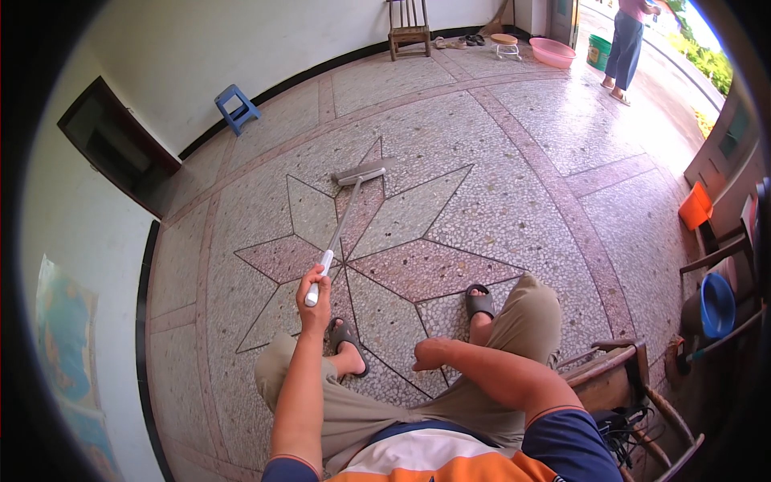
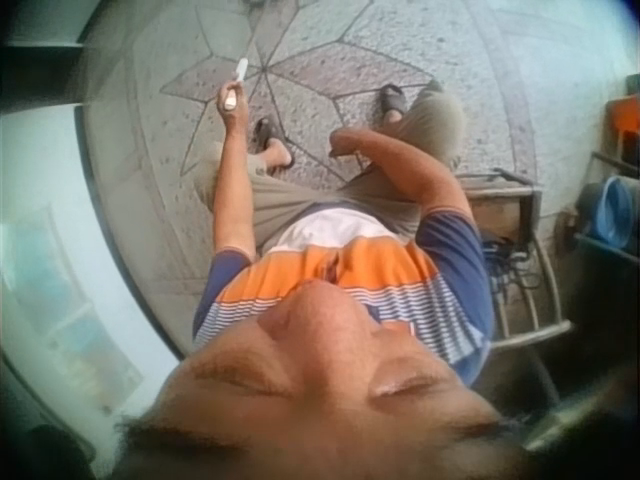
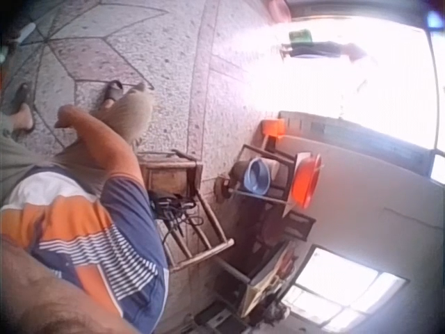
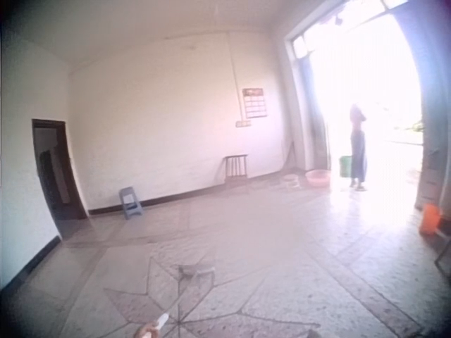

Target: Using a squeegee to push water or debris across a patterned tile floor while seated.

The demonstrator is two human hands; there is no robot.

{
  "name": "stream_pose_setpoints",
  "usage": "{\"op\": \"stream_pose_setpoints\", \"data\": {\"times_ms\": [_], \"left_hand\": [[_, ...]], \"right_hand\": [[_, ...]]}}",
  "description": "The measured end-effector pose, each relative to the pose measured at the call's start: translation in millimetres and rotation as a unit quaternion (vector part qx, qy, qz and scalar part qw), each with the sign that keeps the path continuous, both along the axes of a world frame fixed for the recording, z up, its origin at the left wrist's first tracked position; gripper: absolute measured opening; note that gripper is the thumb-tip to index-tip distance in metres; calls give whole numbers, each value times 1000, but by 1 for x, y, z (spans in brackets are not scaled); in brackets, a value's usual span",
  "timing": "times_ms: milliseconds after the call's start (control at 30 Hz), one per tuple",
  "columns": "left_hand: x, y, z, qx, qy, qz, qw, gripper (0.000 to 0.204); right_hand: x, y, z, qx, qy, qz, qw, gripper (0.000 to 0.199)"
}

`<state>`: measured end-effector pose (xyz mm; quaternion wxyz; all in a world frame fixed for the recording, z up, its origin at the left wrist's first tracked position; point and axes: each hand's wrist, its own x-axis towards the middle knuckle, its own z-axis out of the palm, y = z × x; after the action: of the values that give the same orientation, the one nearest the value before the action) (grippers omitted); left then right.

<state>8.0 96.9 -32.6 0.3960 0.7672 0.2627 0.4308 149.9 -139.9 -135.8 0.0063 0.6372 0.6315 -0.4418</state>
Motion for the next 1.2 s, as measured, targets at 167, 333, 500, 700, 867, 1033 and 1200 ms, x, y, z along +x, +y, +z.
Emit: {"op": "stream_pose_setpoints", "data": {"times_ms": [167, 333, 500, 700, 867, 1033, 1200], "left_hand": [[3, 7, -23, -3, -25, 15, 1000, 12], [-21, -21, -17, -144, -55, 57, 986, 7], [-57, -81, 19, -94, -23, 37, 995, 11], [-100, -136, 107, 15, -17, -23, 999, 31], [-114, -153, 163, 20, -253, -51, 966, 47], [-106, -144, 171, 58, -293, -12, 954, 45], [-81, -130, 152, 50, -302, -36, 951, 27]], "right_hand": [[-2, 3, -1, 0, 10, -6, 1000, 43], [0, 3, -8, -28, 8, 20, 999, 45], [1, -1, -12, 2, -6, 8, 1000, 47], [-2, -1, 1, -9, -1, 8, 1000, 48], [1, -2, 3, -6, -6, 35, 999, 49], [1, -2, 0, -18, -2, 25, 1000, 48], [-1, -4, -2, 6, -5, 13, 1000, 44]]}}
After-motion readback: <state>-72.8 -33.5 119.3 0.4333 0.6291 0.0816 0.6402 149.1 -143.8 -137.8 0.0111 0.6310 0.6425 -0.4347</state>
